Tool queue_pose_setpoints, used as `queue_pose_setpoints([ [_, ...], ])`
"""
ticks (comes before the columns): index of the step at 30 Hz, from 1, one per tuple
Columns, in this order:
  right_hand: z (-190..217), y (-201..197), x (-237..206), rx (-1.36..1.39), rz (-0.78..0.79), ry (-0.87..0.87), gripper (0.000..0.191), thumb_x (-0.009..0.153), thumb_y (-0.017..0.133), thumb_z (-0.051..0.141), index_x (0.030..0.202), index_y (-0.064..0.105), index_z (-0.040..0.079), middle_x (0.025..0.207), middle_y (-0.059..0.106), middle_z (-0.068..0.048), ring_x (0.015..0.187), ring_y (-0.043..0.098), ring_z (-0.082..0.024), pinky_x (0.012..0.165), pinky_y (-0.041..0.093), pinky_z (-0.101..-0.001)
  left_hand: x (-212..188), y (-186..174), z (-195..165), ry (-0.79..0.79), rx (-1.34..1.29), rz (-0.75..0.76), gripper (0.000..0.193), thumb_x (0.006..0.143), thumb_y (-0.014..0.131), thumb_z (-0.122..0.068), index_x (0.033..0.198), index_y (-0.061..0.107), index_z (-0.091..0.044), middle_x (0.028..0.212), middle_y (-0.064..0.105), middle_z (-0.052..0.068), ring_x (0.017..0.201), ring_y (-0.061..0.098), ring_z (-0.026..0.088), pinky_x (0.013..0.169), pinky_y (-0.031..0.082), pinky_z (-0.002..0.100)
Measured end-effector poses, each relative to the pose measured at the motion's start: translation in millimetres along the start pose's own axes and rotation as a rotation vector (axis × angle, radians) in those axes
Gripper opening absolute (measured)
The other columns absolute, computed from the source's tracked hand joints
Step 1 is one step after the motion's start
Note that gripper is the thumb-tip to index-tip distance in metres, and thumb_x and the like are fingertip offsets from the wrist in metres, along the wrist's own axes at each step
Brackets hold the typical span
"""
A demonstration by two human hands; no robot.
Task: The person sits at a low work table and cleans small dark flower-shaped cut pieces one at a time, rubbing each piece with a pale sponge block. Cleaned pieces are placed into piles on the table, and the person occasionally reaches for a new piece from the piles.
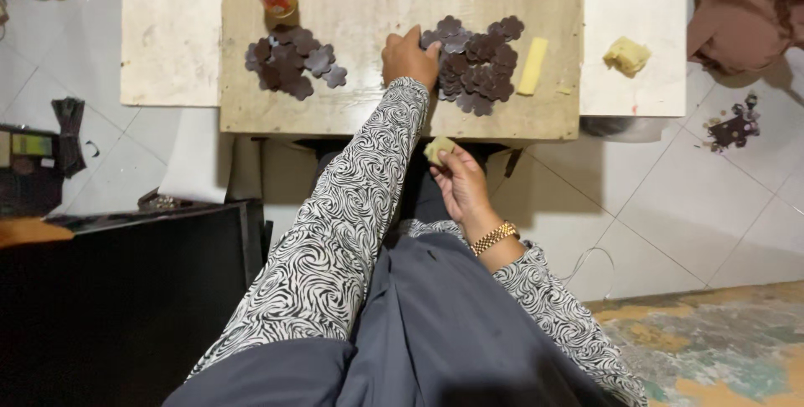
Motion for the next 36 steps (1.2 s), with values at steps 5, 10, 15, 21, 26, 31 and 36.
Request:
queue_pose_setpoints([
  [5,1.2,-3.0,2.9,0.019,0.004,0.01,0.016,0.096,0.067,0.009,0.112,0.067,0.006,0.101,0.073,-0.004,0.09,0.069,-0.012,0.08,0.056,-0.0276,-2.7,2.8,1.3,-0.06,-0.067,-0.007,0.038,0.079,0.082,-0.028,0.116,0.074,-0.021,0.116,0.062,0.011,0.113,0.06,0.03,0.095,0.052,0.041],
  [10,0.5,-3.4,4.9,0.01,0.01,-0.007,0.014,0.098,0.069,0.008,0.112,0.066,0.006,0.102,0.072,-0.003,0.09,0.067,-0.012,0.08,0.056,-0.0282,-5.7,5.2,31.5,0.08,-0.292,-0.119,0.02,0.085,0.079,-0.02,0.103,0.075,-0.011,0.097,0.073,0.008,0.092,0.071,0.025,0.085,0.058,0.037],
  [15,-1.3,-1.7,3.5,-0.021,-0.014,0.022,0.018,0.095,0.066,0.009,0.113,0.068,0.006,0.101,0.074,-0.003,0.091,0.069,-0.012,0.079,0.056,-0.0263,-10.3,-4.0,57.2,-0.046,-0.71,-0.042,0.016,0.09,0.074,-0.017,0.099,0.071,-0.005,0.087,0.077,0.006,0.08,0.073,0.017,0.072,0.056,0.031],
  [21,-1.5,2.0,-2.7,-0.04,0.011,0.002,0.015,0.097,0.067,0.01,0.111,0.069,0.005,0.1,0.073,-0.003,0.089,0.068,-0.011,0.077,0.056,-0.025,-20.1,-19.2,63.7,0.122,-0.664,-0.103,0.011,0.093,0.074,-0.011,0.098,0.07,-0.002,0.088,0.075,0.007,0.081,0.07,0.013,0.072,0.056,0.025],
  [26,-5.6,1.2,-5.0,-0.065,0.017,-0.018,0.012,0.097,0.066,0.01,0.108,0.069,0.006,0.099,0.073,-0.002,0.087,0.069,-0.01,0.076,0.056,-0.0235,-21.1,-23.5,64.3,-0.025,-1.029,0.064,0.016,0.101,0.064,-0.009,0.113,0.057,0.0,0.084,0.067,0.007,0.072,0.061,0.017,0.057,0.052,0.028],
  [31,-8.2,-5.5,-5.3,-0.063,0.007,-0.019,0.012,0.097,0.065,0.01,0.108,0.068,0.01,0.097,0.072,0.001,0.087,0.069,-0.008,0.076,0.057,-0.0234,-37.5,-42.3,69.4,-0.136,-1.212,0.305,0.027,0.09,0.065,-0.004,0.115,0.054,-0.005,0.091,0.07,0.005,0.087,0.075,0.018,0.063,0.059,0.029],
  [36,-2.0,-3.3,-8.0,-0.262,-0.024,-0.052,0.017,0.1,0.067,0.011,0.116,0.069,0.005,0.099,0.071,-0.001,0.081,0.063,-0.009,0.071,0.052,-0.0232,-75.3,-93.0,80.0,-0.138,-1.112,0.421,0.027,0.096,0.071,-0.01,0.12,0.06,-0.004,0.106,0.072,0.009,0.095,0.071,0.016,0.072,0.057,0.027],
])
Point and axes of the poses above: each hand's wrist, its own x-axis towards the middle knuckle, its own y-axis out of the palm, z = x × y, the point moved 1 cm from there along x, towards the middle knuckle
